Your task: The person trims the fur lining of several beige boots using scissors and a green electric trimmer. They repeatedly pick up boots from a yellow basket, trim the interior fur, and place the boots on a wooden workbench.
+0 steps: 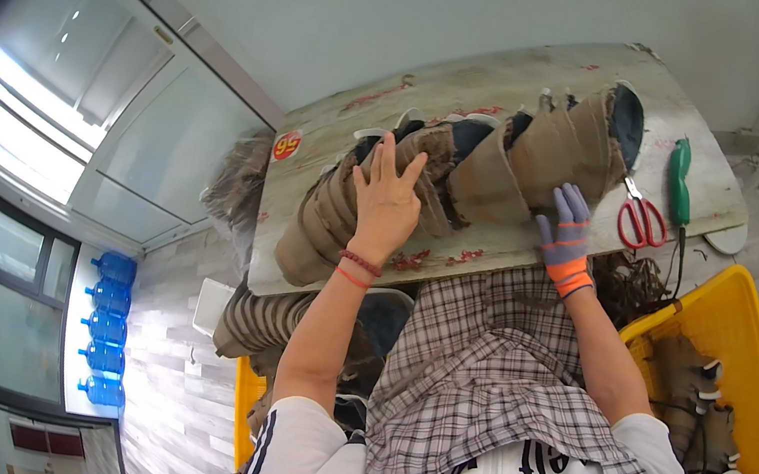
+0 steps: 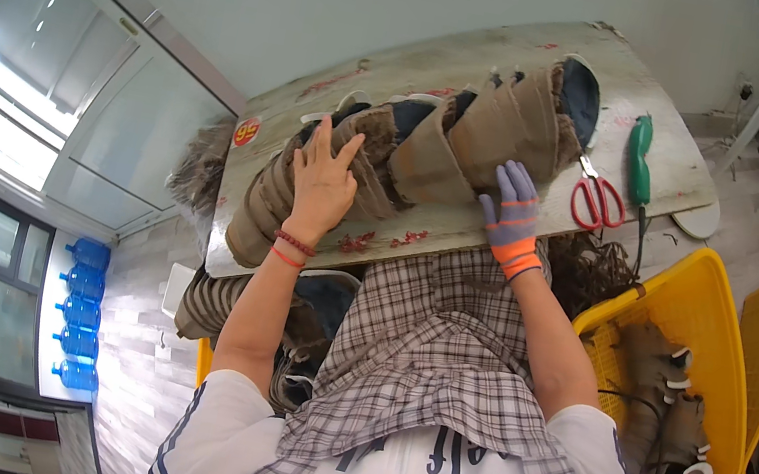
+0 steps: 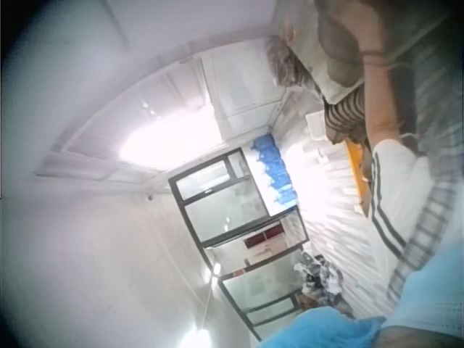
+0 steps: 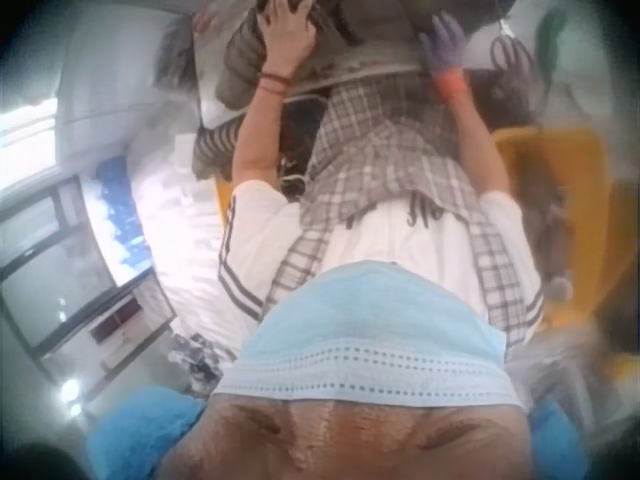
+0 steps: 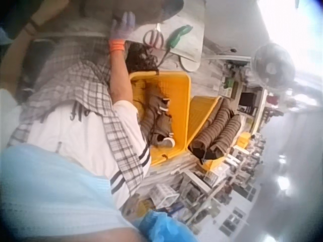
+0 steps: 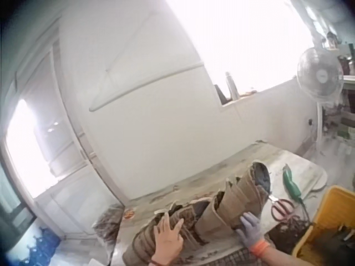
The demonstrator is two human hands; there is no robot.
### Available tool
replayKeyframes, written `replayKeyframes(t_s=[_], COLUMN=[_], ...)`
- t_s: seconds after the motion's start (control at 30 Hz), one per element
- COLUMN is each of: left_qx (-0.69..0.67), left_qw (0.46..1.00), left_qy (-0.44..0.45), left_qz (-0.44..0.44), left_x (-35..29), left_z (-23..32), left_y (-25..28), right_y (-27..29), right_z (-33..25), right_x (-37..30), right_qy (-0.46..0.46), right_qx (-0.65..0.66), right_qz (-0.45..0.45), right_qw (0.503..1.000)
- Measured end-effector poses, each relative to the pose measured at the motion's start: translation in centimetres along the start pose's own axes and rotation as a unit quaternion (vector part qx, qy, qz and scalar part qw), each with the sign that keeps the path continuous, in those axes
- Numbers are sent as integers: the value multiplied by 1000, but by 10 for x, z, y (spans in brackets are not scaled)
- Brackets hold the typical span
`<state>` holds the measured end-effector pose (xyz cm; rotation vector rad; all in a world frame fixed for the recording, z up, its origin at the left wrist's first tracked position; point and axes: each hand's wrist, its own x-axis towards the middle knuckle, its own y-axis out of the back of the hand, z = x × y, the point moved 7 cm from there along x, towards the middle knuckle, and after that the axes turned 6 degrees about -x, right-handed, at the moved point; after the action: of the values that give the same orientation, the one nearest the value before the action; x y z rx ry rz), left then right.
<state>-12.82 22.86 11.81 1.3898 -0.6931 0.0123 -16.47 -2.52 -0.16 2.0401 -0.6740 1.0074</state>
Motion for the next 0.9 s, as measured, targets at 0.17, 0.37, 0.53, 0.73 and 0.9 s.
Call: replayKeyframes(t_s=[0.17, 0.37, 0.53, 0.73, 0.9], left_qx=[17, -1, 38, -59, -30], left_qw=[999, 990, 972, 971, 975], left_qy=[3, -11, 183, 228, 219], left_qz=[36, 139, 143, -31, -20], left_x=[7, 9, -17, -24, -24], left_z=[14, 25, -89, -134, -120], left_y=[-5, 11, 23, 0, 1], right_y=[7, 2, 6, -23, -42], right_z=[14, 63, 44, 32, 24], right_x=[2, 24, 49, 53, 46], right_qy=[-55, -281, -217, -281, -351], right_qx=[57, 151, 3, -30, 101], right_qz=[39, -23, -53, -136, -229], right_qw=[996, 947, 975, 949, 902])
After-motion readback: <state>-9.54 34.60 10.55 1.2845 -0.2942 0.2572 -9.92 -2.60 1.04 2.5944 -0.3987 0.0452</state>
